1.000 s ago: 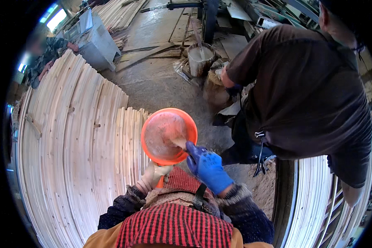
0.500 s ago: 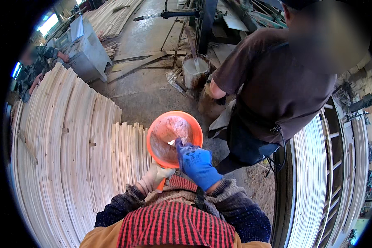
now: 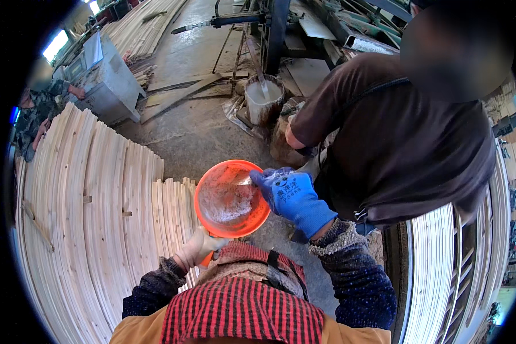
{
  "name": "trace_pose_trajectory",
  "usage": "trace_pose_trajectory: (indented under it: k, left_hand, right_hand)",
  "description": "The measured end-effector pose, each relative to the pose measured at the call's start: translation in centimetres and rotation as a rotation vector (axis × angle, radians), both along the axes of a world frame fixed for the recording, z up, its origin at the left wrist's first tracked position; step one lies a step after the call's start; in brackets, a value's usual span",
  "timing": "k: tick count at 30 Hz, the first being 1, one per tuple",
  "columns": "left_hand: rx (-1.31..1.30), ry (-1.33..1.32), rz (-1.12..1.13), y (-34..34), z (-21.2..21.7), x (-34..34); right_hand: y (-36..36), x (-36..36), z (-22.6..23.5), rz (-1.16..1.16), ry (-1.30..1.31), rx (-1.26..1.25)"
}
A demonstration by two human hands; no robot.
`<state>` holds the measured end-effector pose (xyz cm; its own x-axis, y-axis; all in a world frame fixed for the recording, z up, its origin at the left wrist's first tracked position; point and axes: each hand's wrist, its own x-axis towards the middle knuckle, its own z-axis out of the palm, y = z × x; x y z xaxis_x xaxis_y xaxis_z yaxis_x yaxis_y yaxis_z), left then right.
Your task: The person scoops a white paste from an orange bowl using a brush and applies it to the edges of long, curved wooden planks arranged on a rack. They then use their gloved hands to press the planks together, aligning them in a stack.
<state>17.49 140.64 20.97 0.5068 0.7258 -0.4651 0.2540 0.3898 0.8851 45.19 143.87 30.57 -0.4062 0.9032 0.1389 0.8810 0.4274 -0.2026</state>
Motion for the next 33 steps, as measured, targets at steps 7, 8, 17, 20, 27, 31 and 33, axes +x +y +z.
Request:
trace_pose_trajectory:
  k: [7, 8, 17, 20, 27, 31, 33]
  left_hand:
    - [-0.173, -0.009, 0.004, 0.9, 2.4, -0.2]
    - [-0.152, -0.037, 0.016, 0.9, 2.0, -0.1]
    - [-0.127, -0.114, 0.119, 0.5, 1.5, -0.4]
    - [0.025, -0.153, 0.088, 0.5, 0.3, -0.4]
    - [-0.033, -0.058, 0.037, 0.2, 1.0, -1.1]
    - [0.105, -0.138, 0.117, -0.4, 0.8, -0.7]
    - [0.001, -0.149, 0.159, -0.9, 0.0, -0.8]
  right_hand:
    - [-2.9, 1.0, -3.1, -0.229, -0.074, -0.153]
    - [-3.7, 0.5, -3.4, -0.282, -0.085, -0.183]
    - [-4.4, -1.0, 2.3, -0.134, 0.146, -0.081]
    - [-2.0, -0.4, 1.4, -0.068, 0.054, 0.018]
    - [-0.1, 1.2, -1.0, -0.145, 0.048, -0.083]
    - [-2.6, 0.0, -1.4, -0.297, 0.129, -0.226]
    - [-4.1, -0.9, -2.3, -0.337, 0.262, -0.316]
